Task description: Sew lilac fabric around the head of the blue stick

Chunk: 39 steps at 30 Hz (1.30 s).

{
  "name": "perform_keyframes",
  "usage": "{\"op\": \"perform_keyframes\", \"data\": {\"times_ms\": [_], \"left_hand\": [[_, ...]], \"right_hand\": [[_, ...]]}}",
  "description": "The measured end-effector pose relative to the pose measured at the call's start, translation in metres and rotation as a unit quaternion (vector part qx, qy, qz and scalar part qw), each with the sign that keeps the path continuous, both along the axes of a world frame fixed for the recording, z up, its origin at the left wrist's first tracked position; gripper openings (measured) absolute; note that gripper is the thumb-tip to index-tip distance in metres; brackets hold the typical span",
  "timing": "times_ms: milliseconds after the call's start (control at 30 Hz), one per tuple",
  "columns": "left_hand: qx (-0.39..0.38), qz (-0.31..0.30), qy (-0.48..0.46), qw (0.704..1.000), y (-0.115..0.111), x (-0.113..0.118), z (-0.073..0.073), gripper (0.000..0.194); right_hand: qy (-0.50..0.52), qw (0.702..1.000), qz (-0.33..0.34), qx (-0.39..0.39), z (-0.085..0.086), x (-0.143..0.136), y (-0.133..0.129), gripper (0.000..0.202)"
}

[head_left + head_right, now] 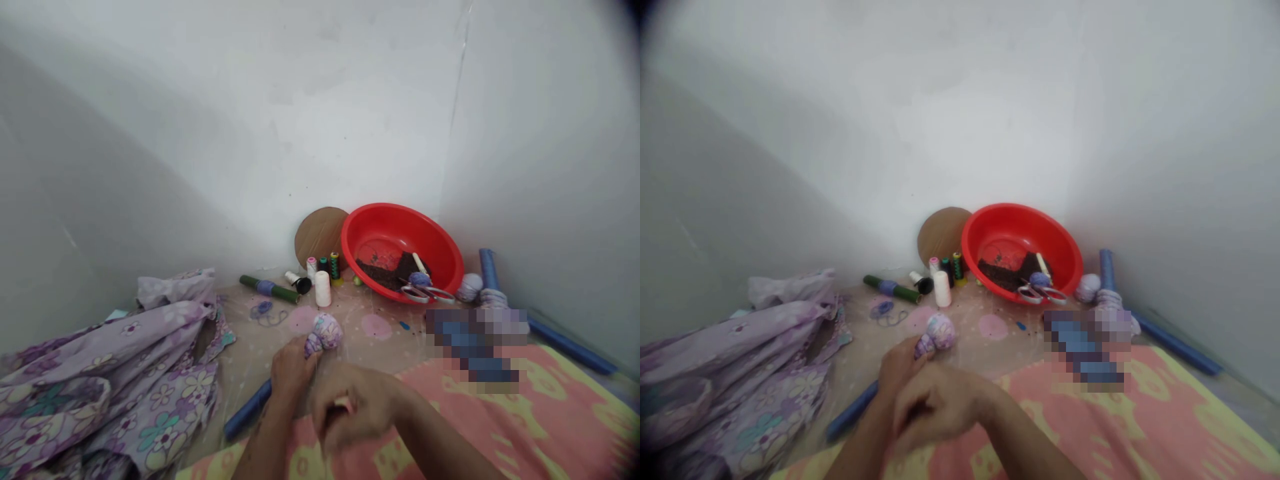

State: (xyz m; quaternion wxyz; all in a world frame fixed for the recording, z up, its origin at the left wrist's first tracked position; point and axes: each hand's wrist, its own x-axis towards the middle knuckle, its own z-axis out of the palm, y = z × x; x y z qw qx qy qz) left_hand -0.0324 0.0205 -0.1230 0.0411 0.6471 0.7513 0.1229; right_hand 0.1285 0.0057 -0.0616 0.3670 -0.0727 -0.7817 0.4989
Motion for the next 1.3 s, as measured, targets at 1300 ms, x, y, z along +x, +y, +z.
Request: {"op": "perform_keyframes", "data": {"times_ms": [1300], "left_hand": [[0.021,-0.020,-0.008,1.000,0.007,-0.009,-0.009,0.041]], "right_hand": [[-0.194,0.915,-0.351,-0.039,-0.107,-0.032,0.052,0.032]]}}
